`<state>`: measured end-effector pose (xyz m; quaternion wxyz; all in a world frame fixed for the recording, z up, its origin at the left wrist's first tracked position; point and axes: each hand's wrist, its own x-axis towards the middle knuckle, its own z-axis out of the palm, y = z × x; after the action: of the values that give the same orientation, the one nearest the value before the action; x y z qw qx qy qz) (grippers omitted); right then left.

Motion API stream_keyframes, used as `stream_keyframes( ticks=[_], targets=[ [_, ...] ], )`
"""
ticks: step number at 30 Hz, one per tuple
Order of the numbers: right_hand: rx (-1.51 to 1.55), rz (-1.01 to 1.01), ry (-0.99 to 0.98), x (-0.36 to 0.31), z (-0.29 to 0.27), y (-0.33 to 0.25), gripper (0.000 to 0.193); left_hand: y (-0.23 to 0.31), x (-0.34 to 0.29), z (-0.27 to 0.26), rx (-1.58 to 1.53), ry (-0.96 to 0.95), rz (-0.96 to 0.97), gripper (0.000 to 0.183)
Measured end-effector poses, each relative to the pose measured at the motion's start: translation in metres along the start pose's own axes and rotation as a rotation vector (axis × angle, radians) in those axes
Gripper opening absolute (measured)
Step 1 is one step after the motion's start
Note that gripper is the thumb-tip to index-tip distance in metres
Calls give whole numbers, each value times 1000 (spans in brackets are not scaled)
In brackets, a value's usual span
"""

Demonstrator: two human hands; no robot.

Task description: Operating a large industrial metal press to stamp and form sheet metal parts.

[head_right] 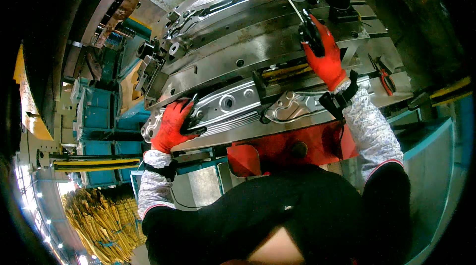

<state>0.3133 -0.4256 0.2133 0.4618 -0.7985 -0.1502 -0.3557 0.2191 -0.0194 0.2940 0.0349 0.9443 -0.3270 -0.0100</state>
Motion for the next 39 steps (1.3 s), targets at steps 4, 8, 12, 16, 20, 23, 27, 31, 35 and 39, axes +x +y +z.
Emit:
stream_keyframes(
  ticks=[4, 8, 12, 16, 20, 23, 27, 31, 35, 39],
  targets=[
    [98, 84, -108, -36, -27, -5, 56, -28, -2, 42, 119, -50, -42, 87],
    [97, 208, -137, -96, -70, 5, 55, -27, -5, 64, 206, -56, -65, 85],
    [159, 435, -122, -146, -127, -7, 49, -7, -15, 65, 177, 66, -166, 81],
    [-93, 485, 2, -197, -173, -17, 49, 58, 25, 84, -121, 244, 62, 69],
    [-107, 630, 17, -238, -190, -14, 50, 150, 130, 135, -233, 97, 416, 82],
    [-220, 528, -100, -256, -186, -15, 45, 191, 194, 187, -182, 42, 362, 89],
    [-251, 506, -151, -259, -187, -44, 41, 207, 231, 236, -84, -44, 205, 91],
    [-90, 669, 5, -296, -195, -45, 41, 207, 237, 239, -237, -75, 165, 92],
    [-69, 668, 67, -296, -196, -41, 54, 205, 218, 216, -386, 84, 256, 96],
    [54, 693, 213, -286, -205, -27, 54, 219, 191, 96, -538, 97, 375, 98]
  ],
)
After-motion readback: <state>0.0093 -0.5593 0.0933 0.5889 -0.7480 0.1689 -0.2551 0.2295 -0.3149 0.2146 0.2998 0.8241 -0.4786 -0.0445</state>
